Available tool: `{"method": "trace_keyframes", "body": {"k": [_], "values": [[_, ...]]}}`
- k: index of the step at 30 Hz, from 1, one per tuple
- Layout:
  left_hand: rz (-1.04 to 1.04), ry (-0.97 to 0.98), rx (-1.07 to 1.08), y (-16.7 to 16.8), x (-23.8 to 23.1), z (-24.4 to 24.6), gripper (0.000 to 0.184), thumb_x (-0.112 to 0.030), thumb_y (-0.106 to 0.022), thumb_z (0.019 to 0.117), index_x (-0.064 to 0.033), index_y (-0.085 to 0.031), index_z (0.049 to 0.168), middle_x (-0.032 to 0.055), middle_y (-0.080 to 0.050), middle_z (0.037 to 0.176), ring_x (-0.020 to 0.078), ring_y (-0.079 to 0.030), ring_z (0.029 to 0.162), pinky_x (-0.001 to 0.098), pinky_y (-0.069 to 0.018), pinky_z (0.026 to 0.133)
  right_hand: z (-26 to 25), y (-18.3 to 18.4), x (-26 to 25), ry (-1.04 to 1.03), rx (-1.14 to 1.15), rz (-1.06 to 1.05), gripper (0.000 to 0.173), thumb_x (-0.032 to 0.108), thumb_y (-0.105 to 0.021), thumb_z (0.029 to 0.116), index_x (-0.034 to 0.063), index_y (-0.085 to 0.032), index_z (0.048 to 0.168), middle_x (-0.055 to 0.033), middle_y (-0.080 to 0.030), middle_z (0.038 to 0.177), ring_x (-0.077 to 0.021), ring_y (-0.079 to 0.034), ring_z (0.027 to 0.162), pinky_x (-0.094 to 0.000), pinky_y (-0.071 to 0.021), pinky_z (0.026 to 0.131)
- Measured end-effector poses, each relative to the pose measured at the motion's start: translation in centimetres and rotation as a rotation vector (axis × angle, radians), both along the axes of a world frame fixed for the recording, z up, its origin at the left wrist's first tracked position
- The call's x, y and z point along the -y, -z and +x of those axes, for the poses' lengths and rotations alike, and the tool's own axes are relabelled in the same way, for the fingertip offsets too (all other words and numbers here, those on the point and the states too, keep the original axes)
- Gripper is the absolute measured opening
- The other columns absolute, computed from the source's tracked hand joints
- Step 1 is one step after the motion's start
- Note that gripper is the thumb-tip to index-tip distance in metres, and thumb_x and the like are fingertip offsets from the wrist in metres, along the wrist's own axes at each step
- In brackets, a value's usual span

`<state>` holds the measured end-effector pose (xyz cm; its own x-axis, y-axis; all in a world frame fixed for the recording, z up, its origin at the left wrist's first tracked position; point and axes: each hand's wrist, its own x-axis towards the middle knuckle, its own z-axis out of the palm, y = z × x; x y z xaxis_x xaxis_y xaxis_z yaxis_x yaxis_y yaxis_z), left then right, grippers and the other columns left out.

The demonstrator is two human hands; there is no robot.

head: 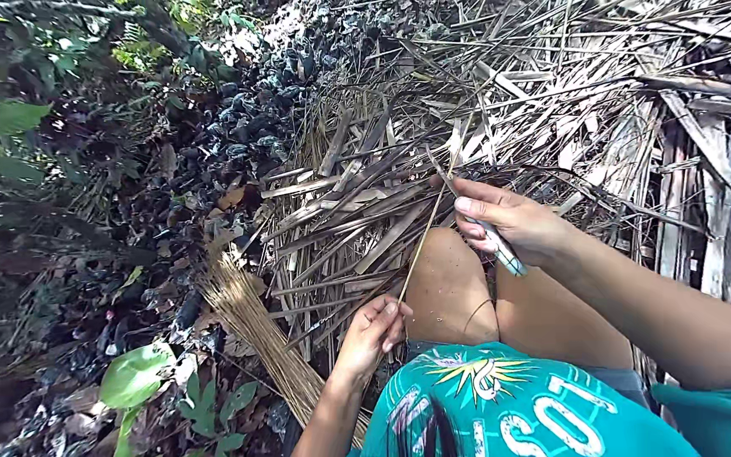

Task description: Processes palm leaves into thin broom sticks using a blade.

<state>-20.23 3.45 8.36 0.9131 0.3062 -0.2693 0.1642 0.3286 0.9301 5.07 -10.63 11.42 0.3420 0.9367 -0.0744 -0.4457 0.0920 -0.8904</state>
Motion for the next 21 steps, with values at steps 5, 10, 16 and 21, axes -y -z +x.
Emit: {"method": "trace_keyframes", "body": {"k": [5,10,16,21], "values": [[0.274,-0.091,0.032,-1.6,0.7,2.4,0.025,-0.008,-0.045,0.1045,-0.0032,-0.069,0.112,-0.0139,-0.057,0.069,-0.0072,-0.049,0.056,0.0094,-0.0400,0.051,-3.0,0.7,0.4,-0.139,-0.020,-0.047,0.044,0.016,-0.043,0.1064,0.0128,-0.042,0.150,0.0064,-0.046,0.063,0.0001,-0.046,0.049,-0.0124,-0.0393,0.047],[0.856,-0.202,0.130,-0.9,1.5,3.1,0.019,-0.008,-0.053,0.1016,0.0032,-0.068,0.100,-0.0060,-0.063,0.076,-0.0078,-0.052,0.063,0.0101,-0.0448,0.058,-5.5,0.3,1.1,-0.358,0.008,-0.120,0.044,0.018,-0.045,0.1070,0.0119,-0.040,0.150,0.0095,-0.047,0.071,0.0024,-0.043,0.053,-0.0128,-0.0375,0.048],[1.386,-0.278,0.161,-0.2,1.6,2.4,0.024,-0.011,-0.054,0.1009,0.0046,-0.072,0.096,0.0097,-0.071,0.081,0.0023,-0.062,0.068,0.0130,-0.0510,0.068,0.3,-1.1,1.5,0.091,0.004,-0.031,0.040,0.018,-0.037,0.1081,0.0127,-0.044,0.147,0.0103,-0.046,0.065,0.0036,-0.043,0.049,-0.0107,-0.0387,0.045],[1.403,-0.312,0.094,0.0,1.4,2.8,0.022,-0.010,-0.055,0.1004,0.0036,-0.072,0.097,0.0080,-0.070,0.080,0.0015,-0.061,0.066,0.0128,-0.0505,0.066,-1.2,-1.9,1.7,0.174,0.019,-0.020,0.046,0.022,-0.039,0.1085,0.0227,-0.034,0.154,0.0065,-0.048,0.065,-0.0004,-0.047,0.046,-0.0142,-0.0433,0.043]]}}
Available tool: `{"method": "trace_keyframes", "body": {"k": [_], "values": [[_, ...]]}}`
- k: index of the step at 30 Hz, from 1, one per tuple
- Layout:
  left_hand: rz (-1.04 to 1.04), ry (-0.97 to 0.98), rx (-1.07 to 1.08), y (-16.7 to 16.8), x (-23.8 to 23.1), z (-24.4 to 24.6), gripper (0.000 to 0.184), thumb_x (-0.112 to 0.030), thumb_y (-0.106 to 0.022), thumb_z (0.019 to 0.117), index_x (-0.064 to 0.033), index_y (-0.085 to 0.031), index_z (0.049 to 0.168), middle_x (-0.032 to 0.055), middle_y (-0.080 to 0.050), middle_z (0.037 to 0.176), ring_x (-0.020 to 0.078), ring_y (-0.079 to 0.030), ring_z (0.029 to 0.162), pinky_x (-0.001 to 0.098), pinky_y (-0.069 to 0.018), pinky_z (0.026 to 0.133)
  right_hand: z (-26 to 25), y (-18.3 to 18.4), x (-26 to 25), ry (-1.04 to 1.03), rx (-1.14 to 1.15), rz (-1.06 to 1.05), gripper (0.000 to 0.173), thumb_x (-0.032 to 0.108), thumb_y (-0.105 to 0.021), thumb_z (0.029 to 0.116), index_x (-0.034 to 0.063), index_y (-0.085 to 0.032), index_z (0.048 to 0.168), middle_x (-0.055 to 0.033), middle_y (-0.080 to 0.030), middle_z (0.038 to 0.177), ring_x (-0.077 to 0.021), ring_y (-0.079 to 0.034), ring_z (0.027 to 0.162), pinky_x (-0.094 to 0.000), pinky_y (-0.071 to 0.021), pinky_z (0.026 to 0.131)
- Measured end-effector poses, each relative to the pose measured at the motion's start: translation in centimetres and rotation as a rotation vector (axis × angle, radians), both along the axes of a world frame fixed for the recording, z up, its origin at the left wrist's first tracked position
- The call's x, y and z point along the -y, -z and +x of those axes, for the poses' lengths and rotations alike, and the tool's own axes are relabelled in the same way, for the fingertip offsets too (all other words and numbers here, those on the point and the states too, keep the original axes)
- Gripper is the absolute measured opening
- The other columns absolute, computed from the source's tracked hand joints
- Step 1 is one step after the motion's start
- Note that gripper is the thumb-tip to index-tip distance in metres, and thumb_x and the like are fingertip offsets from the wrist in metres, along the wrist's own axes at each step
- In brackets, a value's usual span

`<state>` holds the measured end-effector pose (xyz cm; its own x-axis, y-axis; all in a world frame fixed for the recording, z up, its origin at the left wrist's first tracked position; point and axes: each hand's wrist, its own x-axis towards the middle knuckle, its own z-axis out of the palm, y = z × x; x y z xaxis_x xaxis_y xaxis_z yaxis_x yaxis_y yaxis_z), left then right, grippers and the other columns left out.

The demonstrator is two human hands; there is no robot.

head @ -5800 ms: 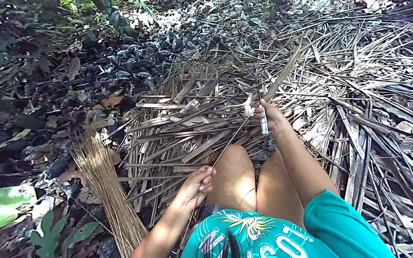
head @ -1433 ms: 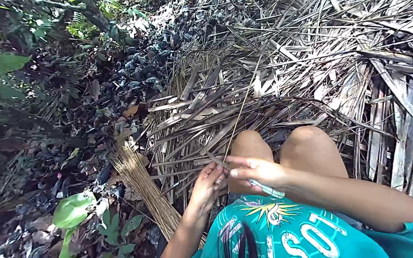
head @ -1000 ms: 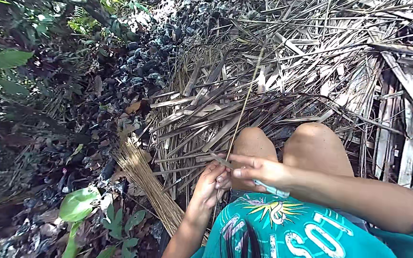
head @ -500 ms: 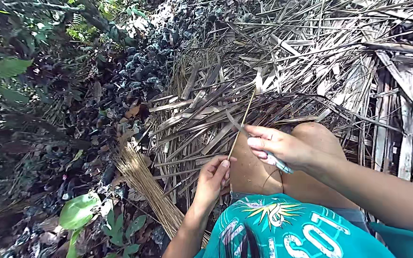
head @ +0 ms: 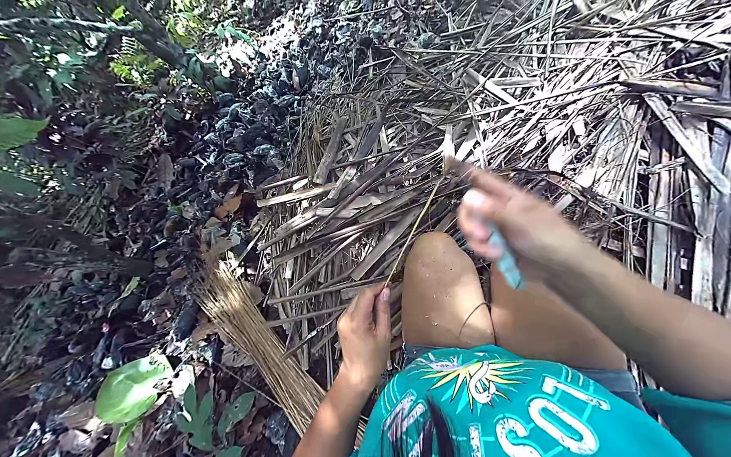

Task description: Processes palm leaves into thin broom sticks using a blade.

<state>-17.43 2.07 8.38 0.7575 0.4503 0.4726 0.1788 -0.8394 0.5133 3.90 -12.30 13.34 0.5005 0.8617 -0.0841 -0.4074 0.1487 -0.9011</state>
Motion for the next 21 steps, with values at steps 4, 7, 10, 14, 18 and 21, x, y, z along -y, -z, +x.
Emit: {"method": "trace_keyframes", "body": {"k": [4,7,10,14,18,21], "values": [[-0.031,0.024,0.064,-0.2,0.4,0.9,0.022,-0.008,-0.055,0.0994,0.0057,-0.071,0.094,0.0079,-0.069,0.078,-0.0013,-0.059,0.065,0.0101,-0.0492,0.066,-5.2,2.3,-1.7,-0.458,-0.080,-0.033,0.040,0.017,-0.044,0.1071,0.0106,-0.041,0.146,0.0090,-0.046,0.069,0.0020,-0.044,0.051,-0.0125,-0.0386,0.047],[-0.009,0.044,0.050,-0.4,0.3,0.7,0.024,-0.010,-0.054,0.1007,0.0057,-0.071,0.095,0.0091,-0.069,0.079,0.0005,-0.060,0.067,0.0113,-0.0497,0.067,-3.7,2.8,-1.9,-0.512,-0.124,-0.017,0.025,0.017,-0.041,0.1079,0.0095,-0.052,0.130,0.0102,-0.048,0.067,0.0049,-0.045,0.051,-0.0093,-0.0392,0.048],[-0.010,0.050,0.006,-0.4,0.2,0.3,0.024,-0.011,-0.054,0.1007,0.0046,-0.072,0.095,0.0094,-0.071,0.080,0.0022,-0.062,0.067,0.0130,-0.0507,0.067,-0.5,2.2,-1.2,-0.328,-0.099,-0.063,0.027,0.017,-0.038,0.1095,0.0098,-0.055,0.129,0.0112,-0.045,0.066,0.0054,-0.041,0.050,-0.0095,-0.0364,0.047],[-0.069,0.068,-0.050,0.0,0.2,-0.1,0.024,-0.012,-0.054,0.1020,0.0030,-0.073,0.098,0.0083,-0.071,0.081,0.0016,-0.062,0.067,0.0133,-0.0507,0.067,3.6,2.5,-0.7,-0.055,-0.107,0.035,0.037,0.020,-0.031,0.1099,0.0094,-0.054,0.137,0.0095,-0.045,0.061,0.0034,-0.043,0.044,-0.0110,-0.0396,0.042],[-0.075,0.035,-0.084,-0.2,0.1,0.4,0.026,-0.012,-0.051,0.1036,0.0019,-0.073,0.101,0.0088,-0.074,0.088,0.0025,-0.066,0.074,0.0145,-0.0527,0.073,-0.8,1.6,-0.9,-0.177,-0.054,-0.082,0.041,0.020,-0.040,0.1078,0.0160,-0.041,0.149,0.0065,-0.047,0.064,-0.0002,-0.046,0.047,-0.0146,-0.0421,0.045],[-0.013,0.023,-0.063,-0.2,0.1,0.7,0.026,-0.011,-0.052,0.1026,0.0034,-0.073,0.100,0.0109,-0.073,0.086,0.0055,-0.066,0.072,0.0159,-0.0526,0.071,-3.9,3.1,-2.0,-0.417,-0.013,-0.120,0.027,0.016,-0.042,0.1069,0.0091,-0.048,0.132,0.0096,-0.046,0.067,0.0036,-0.044,0.050,-0.0114,-0.0390,0.046]]}}
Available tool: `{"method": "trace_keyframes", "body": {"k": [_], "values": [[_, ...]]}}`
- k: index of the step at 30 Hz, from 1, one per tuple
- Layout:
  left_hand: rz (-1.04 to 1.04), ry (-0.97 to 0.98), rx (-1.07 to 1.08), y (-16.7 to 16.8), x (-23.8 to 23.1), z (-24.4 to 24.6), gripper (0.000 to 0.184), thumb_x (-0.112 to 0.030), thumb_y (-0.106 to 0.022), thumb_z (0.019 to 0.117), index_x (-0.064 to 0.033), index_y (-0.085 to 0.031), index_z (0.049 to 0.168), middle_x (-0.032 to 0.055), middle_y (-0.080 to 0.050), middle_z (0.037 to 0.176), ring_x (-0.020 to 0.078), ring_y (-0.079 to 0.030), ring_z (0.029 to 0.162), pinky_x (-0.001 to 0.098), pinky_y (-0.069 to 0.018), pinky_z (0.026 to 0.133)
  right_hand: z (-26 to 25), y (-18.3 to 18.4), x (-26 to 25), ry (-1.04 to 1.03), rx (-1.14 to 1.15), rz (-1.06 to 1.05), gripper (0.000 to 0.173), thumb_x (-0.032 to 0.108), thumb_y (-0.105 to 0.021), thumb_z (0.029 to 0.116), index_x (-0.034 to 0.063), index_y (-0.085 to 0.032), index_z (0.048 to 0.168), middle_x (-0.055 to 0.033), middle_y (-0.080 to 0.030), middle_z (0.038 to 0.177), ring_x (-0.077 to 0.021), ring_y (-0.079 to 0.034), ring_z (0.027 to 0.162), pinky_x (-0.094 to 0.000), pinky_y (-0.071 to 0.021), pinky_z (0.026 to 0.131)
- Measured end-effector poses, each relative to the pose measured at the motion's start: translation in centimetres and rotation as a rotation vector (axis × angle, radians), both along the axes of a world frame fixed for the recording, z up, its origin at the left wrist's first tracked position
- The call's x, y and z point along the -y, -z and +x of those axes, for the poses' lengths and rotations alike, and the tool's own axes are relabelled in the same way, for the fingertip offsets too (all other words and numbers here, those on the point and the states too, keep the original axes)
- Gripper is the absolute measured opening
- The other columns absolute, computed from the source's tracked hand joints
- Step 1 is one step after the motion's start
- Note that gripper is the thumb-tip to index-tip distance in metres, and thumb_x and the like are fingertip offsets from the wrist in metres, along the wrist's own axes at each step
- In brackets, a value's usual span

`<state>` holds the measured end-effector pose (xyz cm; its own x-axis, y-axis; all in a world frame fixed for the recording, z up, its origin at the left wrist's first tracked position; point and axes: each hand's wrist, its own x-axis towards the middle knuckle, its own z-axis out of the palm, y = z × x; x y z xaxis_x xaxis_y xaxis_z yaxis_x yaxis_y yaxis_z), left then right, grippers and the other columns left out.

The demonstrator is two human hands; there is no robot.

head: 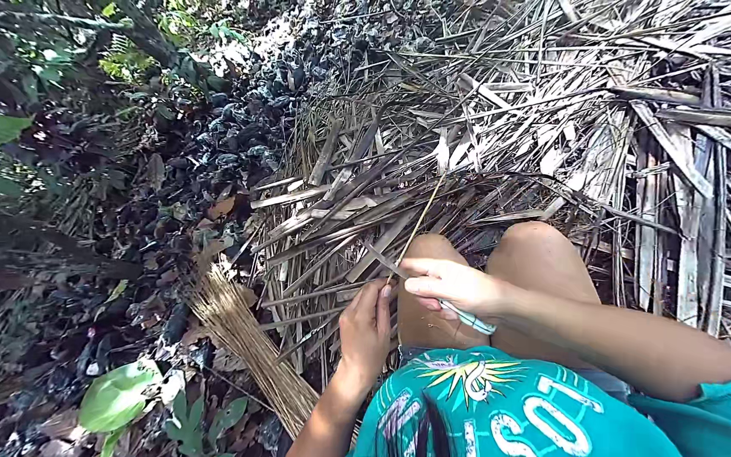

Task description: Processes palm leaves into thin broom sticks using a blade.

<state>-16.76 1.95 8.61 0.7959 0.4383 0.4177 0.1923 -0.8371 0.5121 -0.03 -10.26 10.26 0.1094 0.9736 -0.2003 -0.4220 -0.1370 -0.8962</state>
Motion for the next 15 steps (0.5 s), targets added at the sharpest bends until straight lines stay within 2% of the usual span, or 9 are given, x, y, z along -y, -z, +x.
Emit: {"method": "trace_keyframes", "body": {"k": [1,2,4,6,8,10,12,13,15], "values": [[0.012,0.003,-0.007,0.0,-0.1,-0.2,0.026,-0.011,-0.052,0.1027,0.0035,-0.073,0.100,0.0113,-0.073,0.086,0.0064,-0.067,0.072,0.0166,-0.0531,0.071,0.8,0.1,0.1,0.061,0.039,0.004,0.023,0.016,-0.042,0.1083,0.0068,-0.053,0.126,0.0105,-0.047,0.068,0.0052,-0.044,0.051,-0.0102,-0.0388,0.048],[0.017,-0.002,-0.025,0.0,-0.3,-0.6,0.026,-0.011,-0.051,0.1028,0.0030,-0.073,0.100,0.0111,-0.074,0.087,0.0066,-0.067,0.072,0.0171,-0.0535,0.071,2.7,0.0,0.3,0.197,0.079,0.020,0.027,0.017,-0.040,0.1094,0.0043,-0.056,0.126,0.0102,-0.047,0.069,0.0050,-0.044,0.053,-0.0108,-0.0391,0.050],[-0.005,-0.031,-0.072,0.1,-0.5,-1.5,0.027,-0.011,-0.050,0.1034,0.0017,-0.073,0.101,0.0097,-0.073,0.085,0.0061,-0.066,0.070,0.0182,-0.0535,0.068,8.4,0.9,0.7,0.551,0.078,0.074,0.025,0.022,-0.033,0.1104,0.0141,-0.057,0.114,0.0133,-0.047,0.064,0.0044,-0.042,0.050,-0.0124,-0.0390,0.048],[-0.047,-0.054,-0.090,0.1,-0.7,-1.8,0.028,-0.012,-0.048,0.1040,0.0007,-0.073,0.102,0.0067,-0.070,0.079,0.0030,-0.060,0.064,0.0164,-0.0499,0.064,11.0,0.2,1.6,0.716,0.004,0.109,0.033,0.023,-0.031,0.1117,0.0133,-0.054,0.133,0.0124,-0.047,0.062,0.0029,-0.042,0.046,-0.0129,-0.0395,0.044],[-0.104,-0.040,-0.081,0.0,-0.8,-1.4,0.030,-0.013,-0.047,0.1047,0.0009,-0.073,0.102,0.0043,-0.067,0.075,-0.0003,-0.055,0.061,0.0140,-0.0465,0.061,8.0,-0.8,2.2,0.514,0.017,0.075,0.037,0.025,-0.033,0.1094,0.0163,-0.045,0.143,0.0115,-0.046,0.061,0.0026,-0.045,0.045,-0.0129,-0.0418,0.043],[-0.138,0.002,-0.056,-0.1,-0.6,-0.8,0.031,-0.013,-0.046,0.1057,0.0019,-0.073,0.102,0.0032,-0.065,0.073,-0.0020,-0.054,0.060,0.0127,-0.0456,0.061,2.7,-0.7,1.6,0.172,-0.007,0.002,0.034,0.023,-0.041,0.1068,0.0174,-0.043,0.141,0.0087,-0.048,0.065,0.0014,-0.047,0.049,-0.0139,-0.0433,0.046],[-0.144,0.047,-0.025,-0.3,-0.3,-0.5,0.031,-0.013,-0.046,0.1052,0.0043,-0.072,0.100,0.0041,-0.065,0.073,-0.0018,-0.054,0.062,0.0127,-0.0464,0.062,-0.5,0.0,0.5,-0.083,-0.056,0.013,0.032,0.018,-0.044,0.1065,0.0110,-0.045,0.138,0.0096,-0.045,0.069,0.0024,-0.043,0.051,-0.0125,-0.0392,0.047],[-0.141,0.065,-0.026,-0.4,-0.4,-0.6,0.031,-0.013,-0.046,0.1053,0.0049,-0.071,0.100,0.0045,-0.066,0.074,-0.0020,-0.055,0.063,0.0124,-0.0471,0.064,-0.6,0.3,0.2,-0.113,-0.074,0.028,0.028,0.018,-0.042,0.1075,0.0094,-0.048,0.134,0.0106,-0.045,0.069,0.0034,-0.043,0.051,-0.0116,-0.0385,0.048],[-0.124,0.070,-0.073,-0.7,-0.7,-1.4,0.032,-0.014,-0.045,0.1062,0.0028,-0.072,0.100,0.0036,-0.067,0.076,-0.0030,-0.056,0.064,0.0118,-0.0475,0.065,1.8,0.2,0.5,0.017,-0.060,0.047,0.023,0.018,-0.039,0.1092,0.0106,-0.054,0.124,0.0125,-0.046,0.067,0.0064,-0.043,0.051,-0.0095,-0.0382,0.048]]}}
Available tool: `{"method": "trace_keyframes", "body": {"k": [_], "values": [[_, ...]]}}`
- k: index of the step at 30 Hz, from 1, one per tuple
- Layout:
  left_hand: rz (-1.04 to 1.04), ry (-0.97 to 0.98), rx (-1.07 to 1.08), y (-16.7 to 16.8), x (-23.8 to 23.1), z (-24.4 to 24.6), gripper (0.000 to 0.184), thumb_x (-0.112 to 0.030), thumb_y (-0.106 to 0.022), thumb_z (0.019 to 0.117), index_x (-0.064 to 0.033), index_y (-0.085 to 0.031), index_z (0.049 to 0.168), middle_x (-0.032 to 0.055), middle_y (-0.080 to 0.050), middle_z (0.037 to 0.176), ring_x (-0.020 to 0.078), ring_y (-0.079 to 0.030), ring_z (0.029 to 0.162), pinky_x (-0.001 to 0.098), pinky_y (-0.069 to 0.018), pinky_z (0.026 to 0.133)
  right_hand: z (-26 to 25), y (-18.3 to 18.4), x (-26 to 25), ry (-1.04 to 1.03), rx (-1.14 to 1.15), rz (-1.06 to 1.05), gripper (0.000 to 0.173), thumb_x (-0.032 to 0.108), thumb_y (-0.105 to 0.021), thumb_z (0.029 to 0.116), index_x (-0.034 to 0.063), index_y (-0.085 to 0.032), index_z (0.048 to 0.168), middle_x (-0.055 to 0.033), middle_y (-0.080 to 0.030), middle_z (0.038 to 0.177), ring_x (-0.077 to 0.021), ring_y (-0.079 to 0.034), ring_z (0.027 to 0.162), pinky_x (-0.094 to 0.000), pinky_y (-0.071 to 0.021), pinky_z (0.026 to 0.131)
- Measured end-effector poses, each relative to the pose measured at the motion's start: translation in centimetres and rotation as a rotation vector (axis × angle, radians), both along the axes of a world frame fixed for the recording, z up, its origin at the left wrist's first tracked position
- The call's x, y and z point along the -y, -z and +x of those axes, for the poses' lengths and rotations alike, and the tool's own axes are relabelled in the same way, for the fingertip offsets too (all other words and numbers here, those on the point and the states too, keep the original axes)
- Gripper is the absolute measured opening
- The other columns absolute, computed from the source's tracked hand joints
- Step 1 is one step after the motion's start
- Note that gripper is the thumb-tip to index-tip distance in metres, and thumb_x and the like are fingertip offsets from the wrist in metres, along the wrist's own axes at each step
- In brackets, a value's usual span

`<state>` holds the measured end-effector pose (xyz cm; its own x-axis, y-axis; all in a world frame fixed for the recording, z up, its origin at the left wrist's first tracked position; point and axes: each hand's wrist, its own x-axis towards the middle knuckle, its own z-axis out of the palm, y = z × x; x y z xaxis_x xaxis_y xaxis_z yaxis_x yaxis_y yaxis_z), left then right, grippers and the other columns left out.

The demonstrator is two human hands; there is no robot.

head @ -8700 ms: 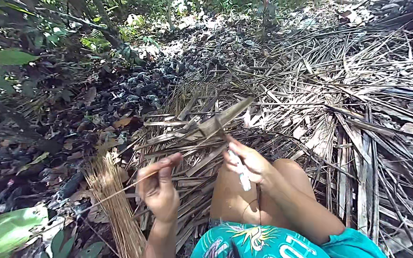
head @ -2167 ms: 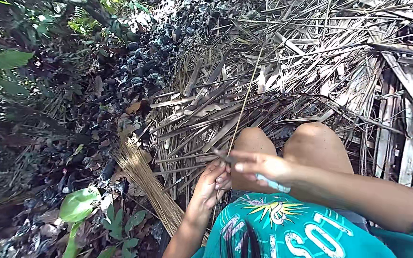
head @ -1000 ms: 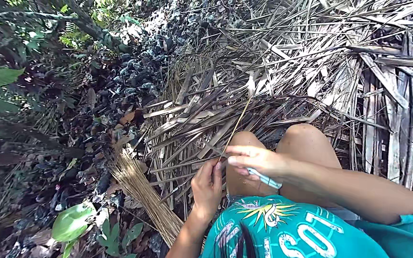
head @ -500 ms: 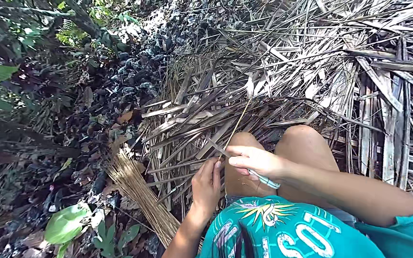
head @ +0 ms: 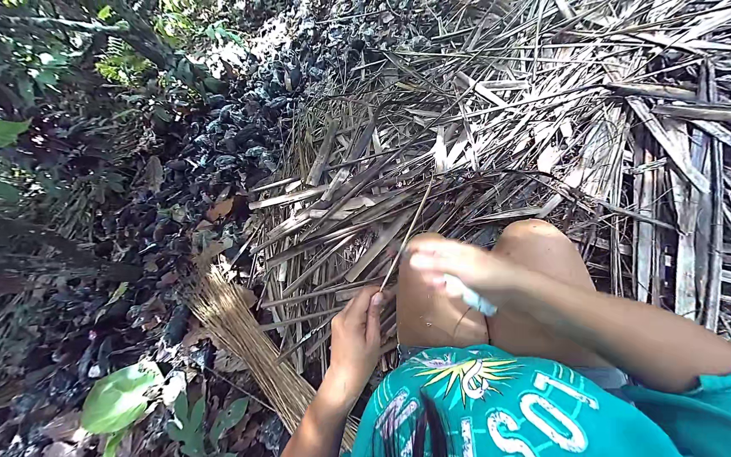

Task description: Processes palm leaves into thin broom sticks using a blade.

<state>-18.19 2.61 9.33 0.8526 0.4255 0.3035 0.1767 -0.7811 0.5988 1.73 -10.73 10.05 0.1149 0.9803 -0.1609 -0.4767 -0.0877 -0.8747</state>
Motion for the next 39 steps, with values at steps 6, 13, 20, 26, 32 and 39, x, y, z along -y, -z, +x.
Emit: {"method": "trace_keyframes", "body": {"k": [6,13,20,26,32,39], "values": [[0.019,-0.077,-0.064,0.1,-0.2,-1.6,0.033,-0.016,-0.044,0.1066,-0.0002,-0.072,0.100,0.0029,-0.065,0.072,0.0007,-0.055,0.061,0.0154,-0.0473,0.062,8.2,-1.9,2.2,0.584,0.032,0.096,0.037,0.023,-0.028,0.1105,0.0168,-0.047,0.141,0.0125,-0.044,0.061,0.0026,-0.041,0.044,-0.0127,-0.0386,0.043],[-0.135,0.028,0.023,-0.1,0.3,-0.1,0.034,-0.017,-0.044,0.1070,0.0038,-0.069,0.098,-0.0038,-0.056,0.066,-0.0074,-0.047,0.057,0.0096,-0.0413,0.057,-2.7,0.0,0.0,-0.171,-0.051,0.004,0.026,0.018,-0.042,0.1074,0.0081,-0.050,0.130,0.0106,-0.045,0.069,0.0042,-0.043,0.051,-0.0104,-0.0385,0.047],[-0.217,0.041,-0.048,0.1,-0.4,-2.3,0.037,-0.021,-0.041,0.1087,0.0001,-0.070,0.099,-0.0078,-0.052,0.065,-0.0081,-0.043,0.056,0.0096,-0.0395,0.056,9.0,-0.7,2.3,0.576,0.005,0.119,0.033,0.025,-0.028,0.1108,0.0187,-0.053,0.132,0.0148,-0.046,0.061,0.0046,-0.041,0.045,-0.0112,-0.0387,0.044],[-0.428,0.059,-0.011,-0.3,0.1,-0.7,0.032,-0.018,-0.042,0.1080,-0.0010,-0.068,0.100,-0.0156,-0.047,0.064,-0.0112,-0.041,0.055,0.0084,-0.0368,0.054,-2.0,-1.0,1.4,-0.052,-0.032,-0.016,0.041,0.017,-0.045,0.1071,0.0105,-0.040,0.147,0.0093,-0.048,0.070,0.0030,-0.045,0.052,-0.0123,-0.0402,0.048],[-0.171,0.048,-0.047,-0.2,-0.3,-1.8,0.037,-0.021,-0.041,0.1086,-0.0004,-0.070,0.098,-0.0070,-0.053,0.065,-0.0073,-0.044,0.057,0.0101,-0.0401,0.056,2.6,-0.7,1.2,0.136,-0.047,0.022,0.030,0.020,-0.037,0.1098,0.0109,-0.055,0.133,0.0119,-0.045,0.066,0.0058,-0.042,0.051,-0.0091,-0.0372,0.047],[-0.592,0.045,-0.036,-0.3,-0.3,-1.9,0.031,-0.017,-0.040,0.1084,-0.0060,-0.067,0.100,-0.0187,-0.044,0.061,-0.0099,-0.039,0.053,0.0096,-0.0352,0.052,2.6,-1.9,2.7,0.293,0.044,0.012,0.040,0.022,-0.039,0.1068,0.0166,-0.043,0.146,0.0092,-0.049,0.062,0.0020,-0.047,0.046,-0.0135,-0.0440,0.044]]}}
